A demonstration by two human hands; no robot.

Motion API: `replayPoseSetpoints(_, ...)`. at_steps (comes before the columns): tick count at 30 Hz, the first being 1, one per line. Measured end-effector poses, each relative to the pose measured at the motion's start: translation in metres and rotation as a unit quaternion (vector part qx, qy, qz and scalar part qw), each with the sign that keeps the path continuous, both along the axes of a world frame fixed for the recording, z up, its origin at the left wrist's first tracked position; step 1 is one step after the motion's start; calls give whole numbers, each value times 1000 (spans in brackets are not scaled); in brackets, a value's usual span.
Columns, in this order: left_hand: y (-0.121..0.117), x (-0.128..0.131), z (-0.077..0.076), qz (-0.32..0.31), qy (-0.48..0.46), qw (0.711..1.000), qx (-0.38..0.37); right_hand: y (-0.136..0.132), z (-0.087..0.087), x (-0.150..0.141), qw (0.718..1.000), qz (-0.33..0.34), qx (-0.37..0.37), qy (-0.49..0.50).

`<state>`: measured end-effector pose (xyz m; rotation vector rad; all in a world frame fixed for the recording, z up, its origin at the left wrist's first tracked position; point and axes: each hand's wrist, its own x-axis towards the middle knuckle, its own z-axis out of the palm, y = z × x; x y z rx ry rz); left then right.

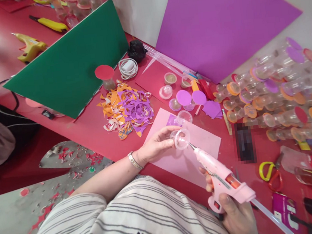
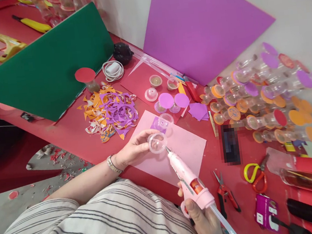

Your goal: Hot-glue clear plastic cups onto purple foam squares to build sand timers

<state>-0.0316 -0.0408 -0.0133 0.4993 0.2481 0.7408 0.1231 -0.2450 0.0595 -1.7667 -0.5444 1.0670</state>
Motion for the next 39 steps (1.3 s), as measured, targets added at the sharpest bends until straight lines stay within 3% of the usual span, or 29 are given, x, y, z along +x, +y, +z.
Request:
replayPoseSetpoints(7, 0, 0, 2, 3, 1, 1000, 5, 0, 1, -3, 999, -11, -28, 17)
replayPoseSetpoints(24, -1, -1, -1, -14, 12, 1000, -2, 7, 7, -9, 999, -40, -9, 23)
replayPoseSetpoints(39, -1, -2, -1, -24, 16, 1000, 1, 8, 1, -3, 1000, -24, 10, -3)
